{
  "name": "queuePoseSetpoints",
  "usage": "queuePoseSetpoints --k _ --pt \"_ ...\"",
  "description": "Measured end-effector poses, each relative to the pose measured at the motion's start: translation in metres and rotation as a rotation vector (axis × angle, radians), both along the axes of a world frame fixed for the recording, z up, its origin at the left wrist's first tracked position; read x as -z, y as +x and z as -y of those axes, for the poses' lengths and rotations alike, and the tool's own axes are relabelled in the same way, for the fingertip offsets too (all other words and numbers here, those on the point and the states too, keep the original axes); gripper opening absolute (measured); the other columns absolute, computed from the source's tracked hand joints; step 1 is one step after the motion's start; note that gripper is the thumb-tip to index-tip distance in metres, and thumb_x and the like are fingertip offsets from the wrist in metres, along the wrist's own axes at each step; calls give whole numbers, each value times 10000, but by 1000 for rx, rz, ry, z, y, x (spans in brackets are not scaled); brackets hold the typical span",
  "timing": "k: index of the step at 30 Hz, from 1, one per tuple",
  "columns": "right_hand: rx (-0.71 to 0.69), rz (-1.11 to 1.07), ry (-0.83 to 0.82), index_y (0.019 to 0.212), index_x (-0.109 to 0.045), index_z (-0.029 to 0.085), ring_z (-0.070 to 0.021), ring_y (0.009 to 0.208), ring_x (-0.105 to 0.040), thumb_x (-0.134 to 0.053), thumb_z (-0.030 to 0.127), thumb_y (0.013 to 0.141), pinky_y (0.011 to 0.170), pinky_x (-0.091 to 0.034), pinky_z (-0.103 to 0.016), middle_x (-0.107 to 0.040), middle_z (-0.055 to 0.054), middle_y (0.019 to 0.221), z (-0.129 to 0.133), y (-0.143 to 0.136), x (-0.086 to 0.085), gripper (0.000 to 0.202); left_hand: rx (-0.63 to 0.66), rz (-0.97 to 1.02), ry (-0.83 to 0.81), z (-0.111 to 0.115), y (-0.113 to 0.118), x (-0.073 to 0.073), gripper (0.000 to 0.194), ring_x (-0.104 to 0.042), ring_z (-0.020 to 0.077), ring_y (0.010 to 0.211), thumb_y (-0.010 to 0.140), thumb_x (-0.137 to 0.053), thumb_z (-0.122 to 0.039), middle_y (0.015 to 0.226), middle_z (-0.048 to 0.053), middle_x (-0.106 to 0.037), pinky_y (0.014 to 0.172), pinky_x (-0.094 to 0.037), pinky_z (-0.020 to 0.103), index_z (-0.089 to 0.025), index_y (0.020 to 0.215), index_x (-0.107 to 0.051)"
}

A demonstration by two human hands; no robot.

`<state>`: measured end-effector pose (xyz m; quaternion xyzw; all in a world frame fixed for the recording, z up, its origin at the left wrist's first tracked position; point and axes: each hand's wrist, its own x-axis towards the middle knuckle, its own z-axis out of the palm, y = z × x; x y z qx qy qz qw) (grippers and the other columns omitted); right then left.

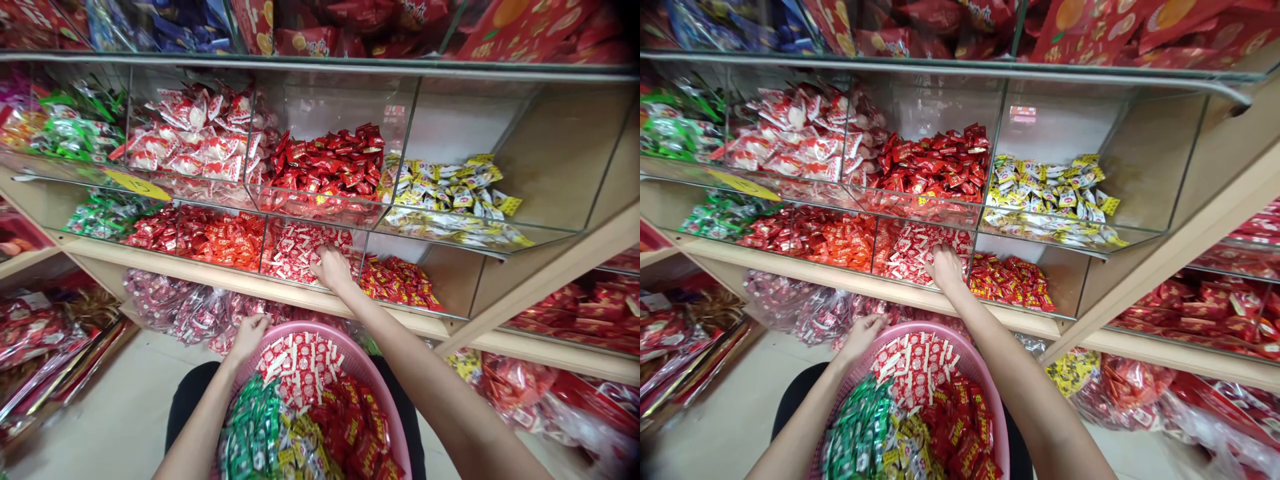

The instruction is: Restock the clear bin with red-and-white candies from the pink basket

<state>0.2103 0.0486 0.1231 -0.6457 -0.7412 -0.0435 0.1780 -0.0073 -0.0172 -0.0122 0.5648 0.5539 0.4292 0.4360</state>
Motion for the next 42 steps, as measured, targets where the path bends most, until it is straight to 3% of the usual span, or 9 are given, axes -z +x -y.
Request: queuePoseSetpoints --k 4,8,10,13,16,19,25,32,42 --pt "-96 -93 204 1005 -533 155 -213 942 -474 -420 307 850 814 -359 -306 -542 -99 1000 18 0 -14 245 -6 -11 -1 2 2 -5 353 -534 148 581 691 -540 -465 597 20 -628 567 -390 249 -130 641 -641" --pt "-262 -216 303 1053 -502 155 -194 915 -472 -393 296 871 820 -363 -302 -545 -79 971 69 -9 -12 255 -10 -30 22 3 2 -9 343 -505 137 551 699 -535 -453 564 4 -606 547 -367 242 -137 607 -632" --pt "-349 -214 224 1067 -490 167 -189 905 -479 -405 284 868 812 -372 -304 -552 -67 962 102 -18 4 246 -11 -34 35 3 2 -9 335 -491 133 545 697 -538 -444 553 -2 -594 548 -359 241 -141 582 -623" --pt "-417 -83 54 1078 -481 171 -211 903 -491 -461 267 831 808 -387 -338 -560 -72 955 144 -33 44 266 3 -31 51 3 3 -8 330 -484 129 547 700 -540 -440 549 -7 -586 548 -351 235 -147 566 -610" --pt "-424 29 -108 1048 -491 184 -218 894 -511 -515 231 783 801 -405 -348 -572 -62 925 167 -44 80 270 14 -25 51 3 3 -7 344 -490 128 551 719 -522 -453 557 -8 -588 545 -352 228 -152 573 -600" --pt "-374 114 -201 978 -510 174 -237 906 -526 -534 240 770 792 -416 -367 -588 -80 913 174 -51 98 220 14 -21 49 3 2 -4 340 -500 129 565 732 -513 -447 580 -4 -598 555 -361 225 -148 600 -606" --pt "-338 183 -213 924 -518 174 -246 838 -541 -485 178 766 730 -422 -392 -598 -99 858 175 -63 108 162 4 -15 51 0 0 2 318 -496 127 548 713 -532 -432 554 -15 -587 542 -355 227 -148 597 -613" --pt "-316 214 -174 960 -538 141 -254 789 -536 -449 131 766 683 -424 -401 -602 -128 868 175 -71 127 214 2 -9 45 2 2 -6 330 -474 118 529 697 -544 -446 520 -24 -562 531 -342 226 -156 545 -586" --pt "-315 221 -175 931 -551 153 -253 779 -542 -467 150 766 681 -421 -401 -606 -120 819 176 -70 132 185 3 -19 41 2 2 -5 359 -508 137 563 702 -539 -475 572 4 -609 562 -365 240 -144 595 -625"
